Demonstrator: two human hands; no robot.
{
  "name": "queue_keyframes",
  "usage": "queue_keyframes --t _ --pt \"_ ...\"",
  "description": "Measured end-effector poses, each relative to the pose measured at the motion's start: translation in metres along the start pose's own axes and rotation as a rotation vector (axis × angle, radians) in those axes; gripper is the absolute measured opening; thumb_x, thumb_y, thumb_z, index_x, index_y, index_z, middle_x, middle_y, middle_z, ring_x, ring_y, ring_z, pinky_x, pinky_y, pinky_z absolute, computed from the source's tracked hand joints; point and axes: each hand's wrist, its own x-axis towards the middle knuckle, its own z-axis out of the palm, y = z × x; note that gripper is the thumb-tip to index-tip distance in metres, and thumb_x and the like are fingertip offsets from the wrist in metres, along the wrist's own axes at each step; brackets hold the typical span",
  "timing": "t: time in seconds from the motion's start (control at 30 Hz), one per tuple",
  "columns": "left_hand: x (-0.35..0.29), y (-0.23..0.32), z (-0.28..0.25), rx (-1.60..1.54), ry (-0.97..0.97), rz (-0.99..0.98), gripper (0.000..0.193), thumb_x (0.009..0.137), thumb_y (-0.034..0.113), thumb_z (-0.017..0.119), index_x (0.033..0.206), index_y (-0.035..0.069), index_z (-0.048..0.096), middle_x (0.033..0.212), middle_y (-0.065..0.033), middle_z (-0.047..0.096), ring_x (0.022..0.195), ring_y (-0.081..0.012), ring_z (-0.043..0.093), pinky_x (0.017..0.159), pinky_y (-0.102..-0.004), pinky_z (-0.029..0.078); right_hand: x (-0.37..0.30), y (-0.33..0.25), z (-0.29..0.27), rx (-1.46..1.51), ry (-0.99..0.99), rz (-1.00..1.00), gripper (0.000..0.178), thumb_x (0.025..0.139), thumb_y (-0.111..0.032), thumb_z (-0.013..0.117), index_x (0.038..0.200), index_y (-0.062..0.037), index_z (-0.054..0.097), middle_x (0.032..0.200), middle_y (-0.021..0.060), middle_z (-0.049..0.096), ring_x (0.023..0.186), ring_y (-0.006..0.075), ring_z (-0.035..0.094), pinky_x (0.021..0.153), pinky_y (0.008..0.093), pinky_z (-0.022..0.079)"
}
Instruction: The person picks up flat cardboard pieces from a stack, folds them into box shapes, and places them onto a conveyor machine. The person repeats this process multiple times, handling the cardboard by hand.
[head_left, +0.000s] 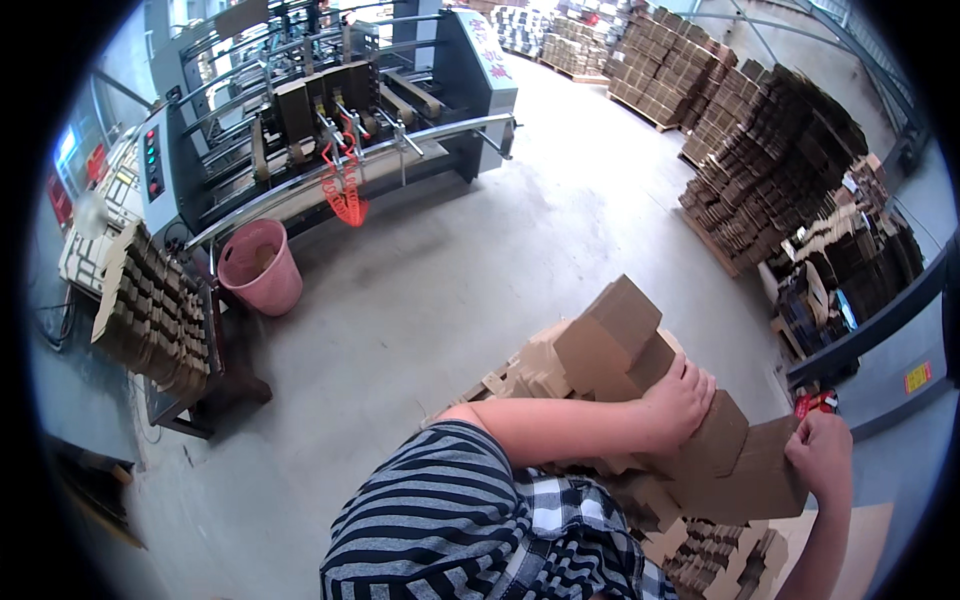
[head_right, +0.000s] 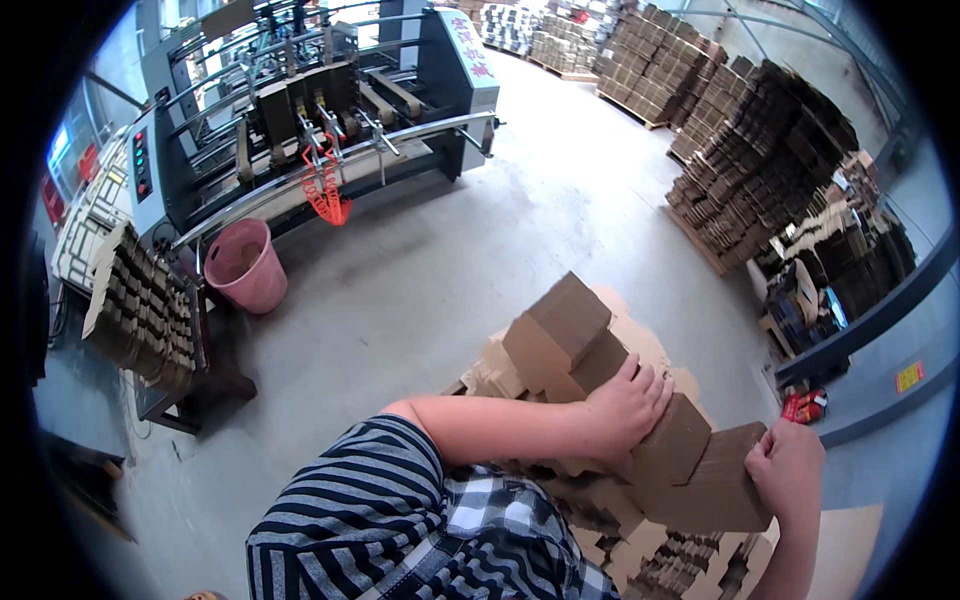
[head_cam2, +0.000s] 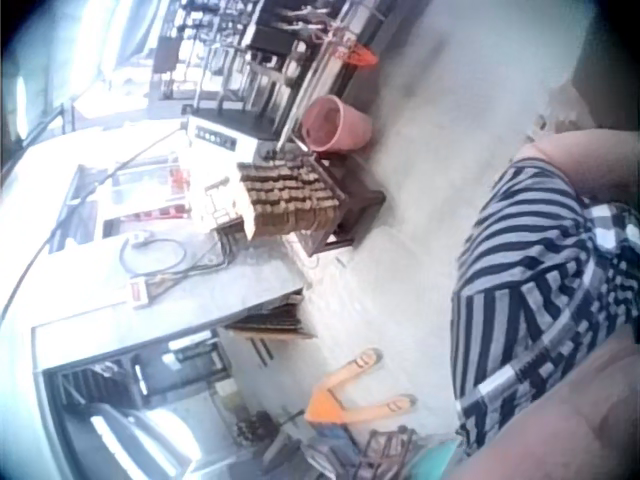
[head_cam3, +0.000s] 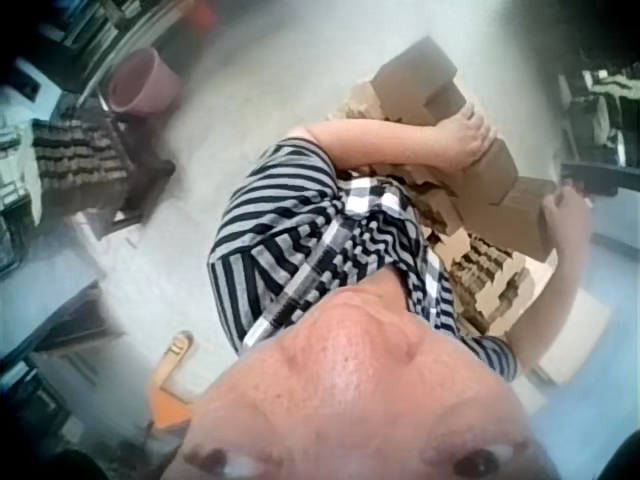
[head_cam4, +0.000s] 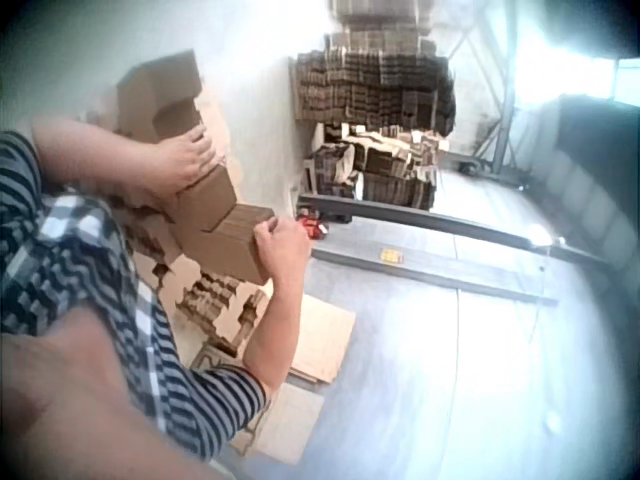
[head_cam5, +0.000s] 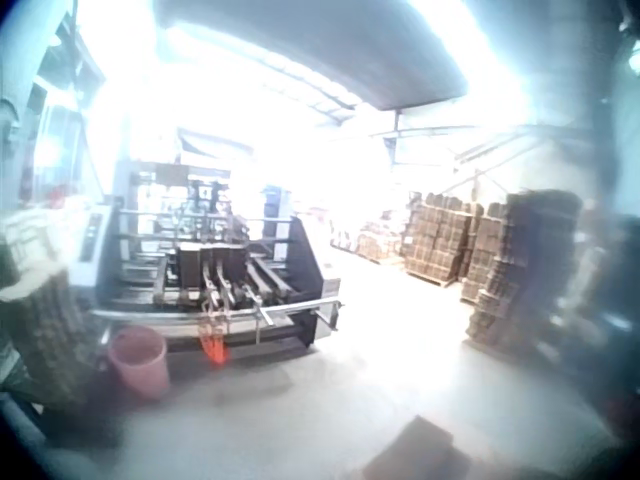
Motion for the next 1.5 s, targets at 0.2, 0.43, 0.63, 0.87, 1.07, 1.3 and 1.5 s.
queue_keyframes --t 0.2,0.43,0.63,0.87,1.07,1.3,1.5 --pt "-0.001 -0.005 -0.006 -0.009 -0.019 0.009 0.115 0.057 0.061 0.074 0.134 -0.014 0.035 0.123 -0.0239 0.050 0.116 -0.0359 0.045 0.104 -0.0551 0.027 0.005 0.035 0.007 0.105 0.087 0.030 0.008 0.069 -0.003 0.059 0.064 0.0013 0.053 0.065 0.0199 0.057 0.062 0.0353 0.055 0.059 0.0421 0.043" --pt "-0.001 -0.004 -0.011 -0.037 -0.048 0.026 0.114 0.059 0.059 0.075 0.136 -0.014 0.033 0.124 -0.0232 0.049 0.117 -0.0353 0.045 0.105 -0.0548 0.028 -0.002 0.096 0.002 -0.138 0.332 0.213 0.031 0.084 -0.018 0.060 0.109 -0.0004 0.056 0.108 0.0205 0.060 0.099 0.0346 0.058 0.086 0.0392 0.044" --pt "-0.001 -0.006 -0.008 -0.042 -0.069 0.001 0.116 0.057 0.058 0.077 0.136 -0.014 0.032 0.124 -0.0229 0.049 0.118 -0.0354 0.044 0.105 -0.0542 0.028 -0.052 0.008 0.006 0.499 -0.083 -0.250 0.081 0.091 -0.057 0.045 0.144 0.0025 0.031 0.145 0.0213 0.037 0.136 0.0342 0.033 0.112 0.0402 0.023" --pt "-0.002 -0.003 -0.012 -0.050 -0.061 0.020 0.117 0.055 0.058 0.077 0.136 -0.014 0.032 0.124 -0.0236 0.049 0.119 -0.0363 0.044 0.105 -0.0545 0.028 -0.073 0.015 0.016 0.093 -0.010 -0.281 0.082 0.088 -0.051 0.056 0.143 0.0031 0.031 0.148 0.0239 0.031 0.137 0.0386 0.028 0.113 0.0449 0.021" --pt "-0.004 -0.006 -0.013 -0.064 -0.073 0.021 0.119 0.056 0.059 0.077 0.137 -0.014 0.031 0.126 -0.0246 0.048 0.121 -0.0377 0.043 0.106 -0.0553 0.028 -0.078 0.044 0.001 -0.243 -0.257 0.116 0.084 0.085 -0.053 0.059 0.141 0.0037 0.033 0.144 0.0251 0.037 0.134 0.0405 0.032 0.112 0.0445 0.025" --pt "-0.003 -0.004 -0.016 -0.064 -0.067 0.029 0.119 0.056 0.062 0.077 0.136 -0.013 0.032 0.126 -0.0241 0.048 0.120 -0.0373 0.043 0.106 -0.0554 0.027 -0.060 -0.004 -0.001 0.019 0.003 -0.460 0.082 0.083 -0.049 0.065 0.141 0.0012 0.036 0.142 0.0222 0.041 0.131 0.0381 0.037 0.110 0.0464 0.027" --pt "0.005 -0.009 -0.026 -0.199 -0.164 0.018 0.104 0.056 0.060 0.078 0.128 -0.007 0.043 0.115 -0.0184 0.052 0.109 -0.0335 0.048 0.098 -0.0505 0.033 -0.045 0.020 0.019 0.242 -0.054 -0.361 0.087 0.088 -0.069 0.036 0.141 0.0005 0.036 0.145 0.0206 0.037 0.135 0.0379 0.032 0.112 0.0452 0.022"
